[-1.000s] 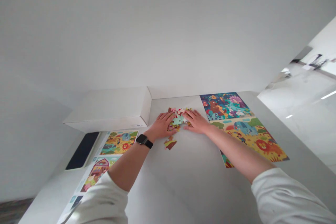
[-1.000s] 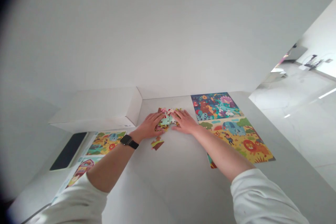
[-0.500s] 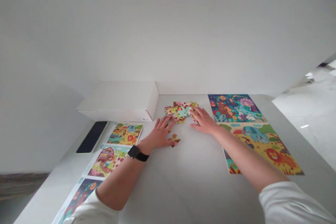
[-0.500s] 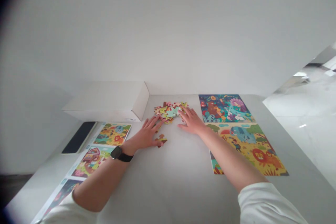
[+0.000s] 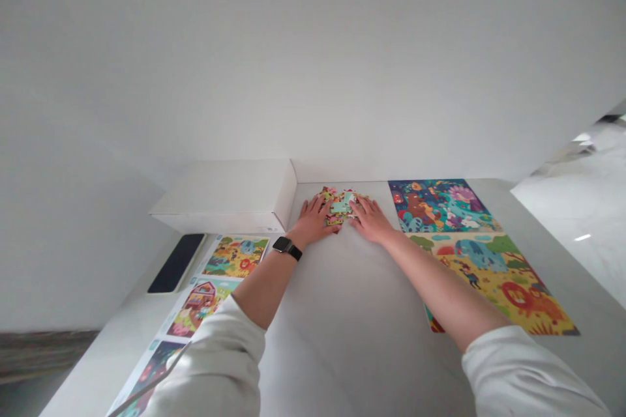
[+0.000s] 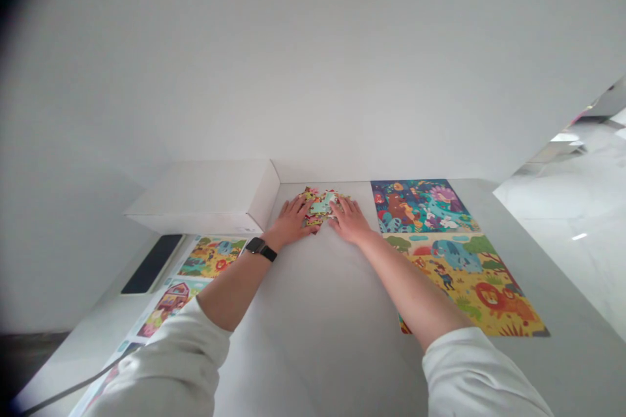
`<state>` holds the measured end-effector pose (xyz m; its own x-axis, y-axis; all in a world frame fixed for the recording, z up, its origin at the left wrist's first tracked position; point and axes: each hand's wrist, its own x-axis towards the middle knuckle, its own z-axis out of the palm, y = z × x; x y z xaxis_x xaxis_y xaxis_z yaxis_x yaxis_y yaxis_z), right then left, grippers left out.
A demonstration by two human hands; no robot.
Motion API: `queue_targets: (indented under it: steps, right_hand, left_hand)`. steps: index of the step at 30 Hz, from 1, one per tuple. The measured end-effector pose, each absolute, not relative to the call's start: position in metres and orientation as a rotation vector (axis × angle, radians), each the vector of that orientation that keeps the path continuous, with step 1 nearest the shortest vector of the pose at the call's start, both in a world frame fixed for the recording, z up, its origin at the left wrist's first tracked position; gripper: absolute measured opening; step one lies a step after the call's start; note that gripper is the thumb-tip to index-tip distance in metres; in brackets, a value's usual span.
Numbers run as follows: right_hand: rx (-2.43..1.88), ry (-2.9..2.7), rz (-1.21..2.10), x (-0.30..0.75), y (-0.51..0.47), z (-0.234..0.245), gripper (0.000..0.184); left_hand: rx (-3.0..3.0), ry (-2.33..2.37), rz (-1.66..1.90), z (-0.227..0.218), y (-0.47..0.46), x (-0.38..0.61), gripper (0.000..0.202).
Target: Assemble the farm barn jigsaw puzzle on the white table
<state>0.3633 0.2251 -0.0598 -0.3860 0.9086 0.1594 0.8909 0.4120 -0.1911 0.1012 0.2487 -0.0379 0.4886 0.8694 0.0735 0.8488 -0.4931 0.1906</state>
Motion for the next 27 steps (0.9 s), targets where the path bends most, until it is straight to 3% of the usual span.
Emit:
queue_targets:
  steps: [10, 17, 22, 27]
  right_hand:
    - [-1.517, -2.403, 0.071, 0.368, 0.244, -0.051, 0.069]
    - [-1.539, -2.252, 0.042, 0.384, 0.221, -0.048, 0.072]
    - [-1.533, -2.083, -0.011, 0.418, 0.180, -0.047, 0.063]
    - [-1.747, -1.946, -0.082, 0.501, 0.105, -0.044, 0.050]
  left_hand:
    - [2.534, 1.554, 0.381, -0.038, 0.263, 0.100, 0.086]
    - [2.483, 1.631, 0.381, -0.047, 0.247, 0.102, 0.097]
    - [2.418, 1.774, 0.348, -0.038, 0.242, 0.116, 0.101]
    - [2.384, 1.814, 0.351, -0.034, 0.231, 0.120, 0.083]
